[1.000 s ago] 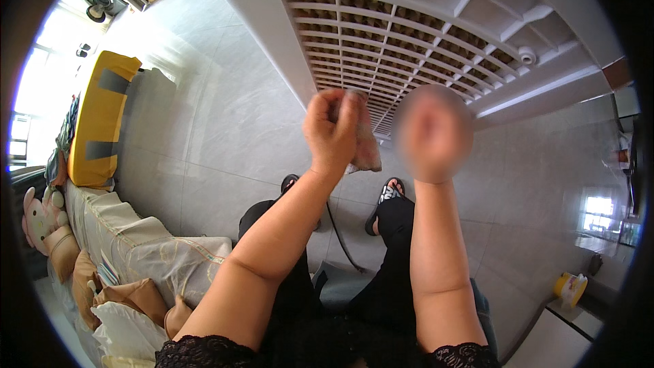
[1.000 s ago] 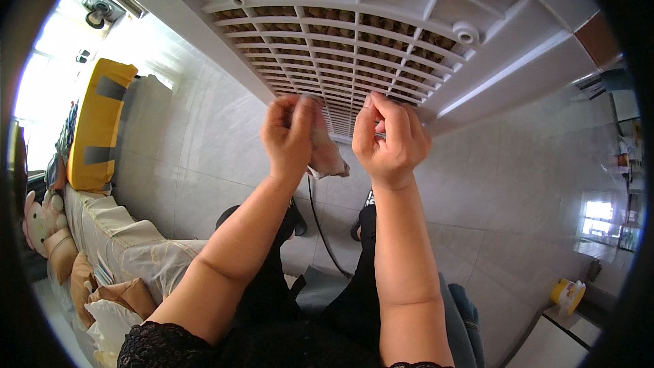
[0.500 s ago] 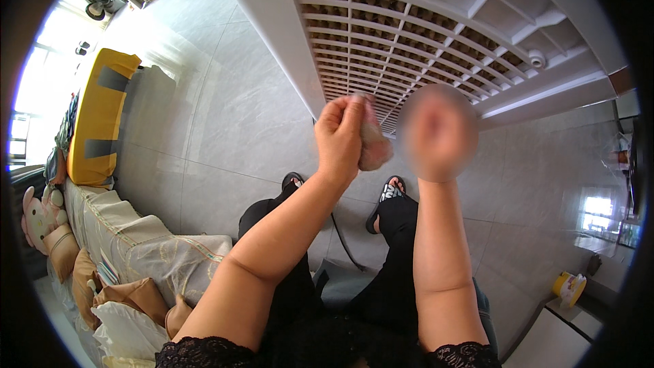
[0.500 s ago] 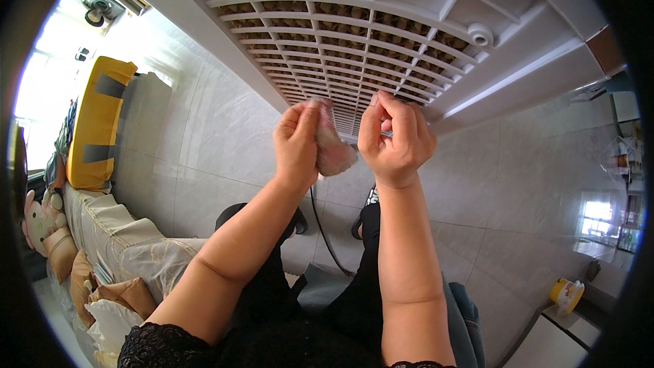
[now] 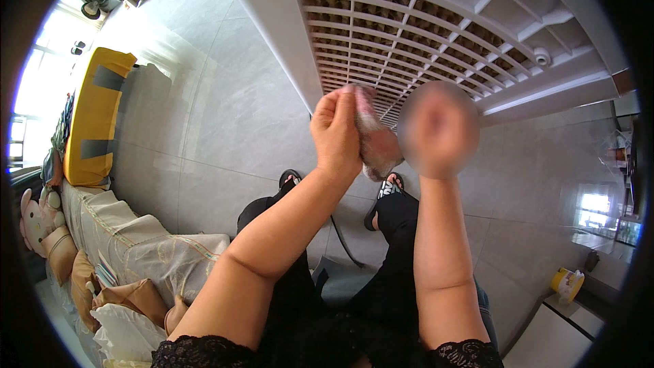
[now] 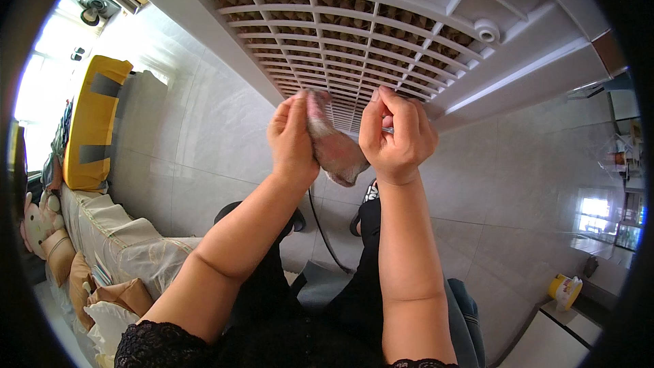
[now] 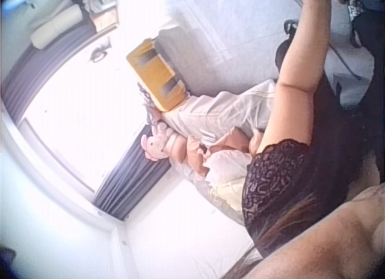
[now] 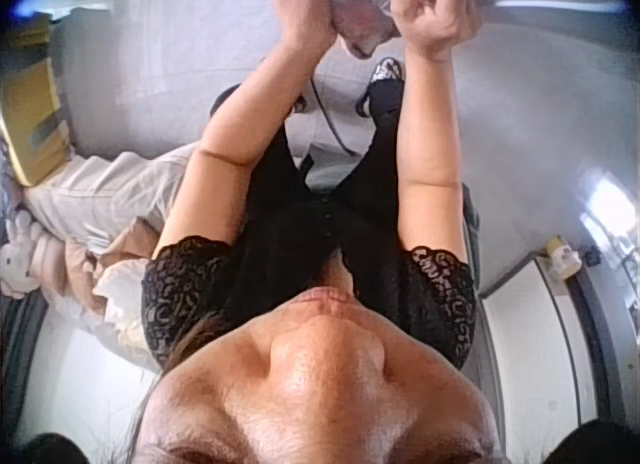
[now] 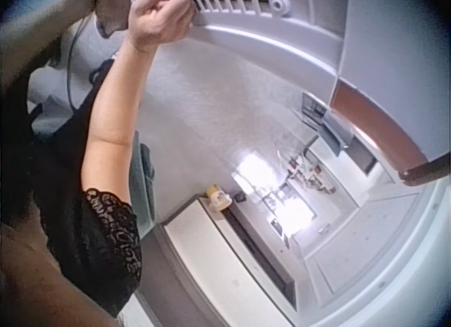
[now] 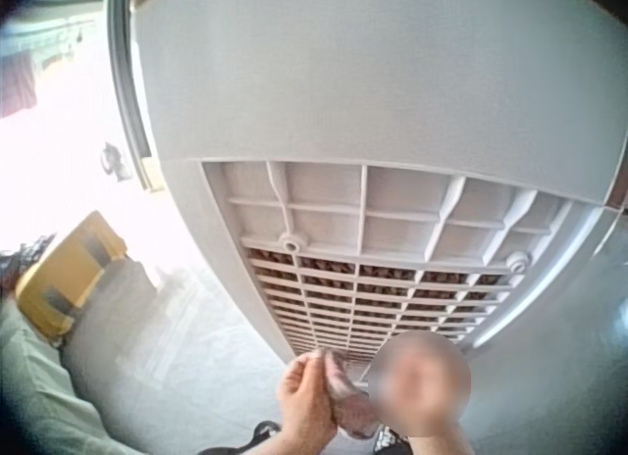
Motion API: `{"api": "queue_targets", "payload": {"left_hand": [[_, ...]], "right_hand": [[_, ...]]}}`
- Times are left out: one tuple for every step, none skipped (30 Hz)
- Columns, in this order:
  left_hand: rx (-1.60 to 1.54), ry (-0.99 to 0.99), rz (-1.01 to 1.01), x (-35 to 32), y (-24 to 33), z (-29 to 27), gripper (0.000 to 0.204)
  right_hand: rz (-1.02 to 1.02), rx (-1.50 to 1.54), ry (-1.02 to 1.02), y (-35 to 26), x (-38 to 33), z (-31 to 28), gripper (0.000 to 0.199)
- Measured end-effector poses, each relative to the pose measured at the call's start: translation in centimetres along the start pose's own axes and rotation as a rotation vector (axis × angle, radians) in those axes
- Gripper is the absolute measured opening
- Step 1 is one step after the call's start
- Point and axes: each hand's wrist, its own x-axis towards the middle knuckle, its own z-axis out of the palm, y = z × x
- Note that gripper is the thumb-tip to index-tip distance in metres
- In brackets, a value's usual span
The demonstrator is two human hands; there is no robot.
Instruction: The person wipes the front grille of a portable air cooler with a pink cloth. They hold the unit steady with one hand while scrubbing the grille with the other, moving across different sections of the front surface.
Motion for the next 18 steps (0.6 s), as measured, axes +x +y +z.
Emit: {"api": "queue_targets", "payload": {"left_hand": [[-0.047, 0.018, -0.035, -0.1, 0.5, -0.2, 0.02], [-0.093, 0.037, -0.07, -0.4, 0.9, -0.3, 0.02], [-0.139, 0.055, -0.106, -0.7, 1.3, -0.5, 0.021], [-0.171, -0.003, -0.122, -0.9, 1.4, -1.0, 0.021], [-0.176, -0.022, -0.105, -0.9, 1.3, -1.0, 0.021], [-0.18, -0.041, -0.088, -0.7, 1.1, -0.7, 0.021], [-0.185, -0.057, -0.071, -0.6, 1.0, -0.5, 0.021], [-0.169, -0.012, -0.084, -0.6, 1.0, 0.1, 0.022], [-0.099, -0.012, -0.079, -0.3, 0.6, 0.1, 0.021], [-0.032, -0.013, -0.074, -0.1, 0.3, 0.1, 0.021], [0.035, -0.014, -0.069, 0.0, 0.0, 0.0, 0.021], [0.094, -0.016, -0.096, -0.2, -0.3, 0.2, 0.016], [0.078, -0.015, -0.101, -0.1, 0.1, 0.3, 0.016], [0.063, -0.016, -0.105, -0.1, 0.9, 0.4, 0.016], [0.047, -0.016, -0.109, 0.0, 1.3, 0.5, 0.015], [0.036, 0.031, -0.073, 0.1, 1.2, 0.4, 0.018], [-0.007, 0.013, -0.077, 0.0, 1.1, 0.4, 0.018], [-0.05, -0.005, -0.082, -0.1, 1.0, 0.4, 0.017]], "right_hand": [[0.014, 0.006, 0.003, 0.0, -0.1, 0.1, 0.01], [0.029, 0.013, 0.007, 0.1, -0.2, 0.1, 0.01], [0.024, 0.007, 0.01, 0.1, -0.1, 0.2, 0.01], [0.021, 0.002, 0.008, 0.1, -0.2, 0.2, 0.01], [0.017, -0.004, 0.007, 0.0, -0.3, 0.2, 0.009], [0.03, -0.005, 0.009, 0.0, -0.3, 0.2, 0.009], [0.043, -0.003, 0.008, -0.1, -0.4, 0.3, 0.009], [0.057, -0.001, 0.008, -0.2, -0.4, 0.4, 0.009], [0.052, -0.003, 0.014, -0.2, -0.4, 0.5, 0.009], [0.045, -0.005, 0.02, -0.3, -0.3, 0.6, 0.009], [0.037, -0.007, 0.026, -0.4, -0.3, 0.7, 0.009], [0.037, -0.015, 0.017, -0.5, -0.4, 0.7, 0.009], [0.036, -0.024, 0.01, -0.3, -0.4, 0.5, 0.009], [0.034, -0.034, 0.004, -0.2, -0.4, 0.4, 0.009], [0.03, -0.033, 0.0, -0.1, -0.3, 0.4, 0.009], [0.03, -0.031, -0.001, -0.1, -0.3, 0.3, 0.009], [0.03, -0.029, -0.001, -0.2, -0.3, 0.4, 0.009], [0.026, -0.018, 0.01, -0.2, -0.3, 0.5, 0.009]]}}
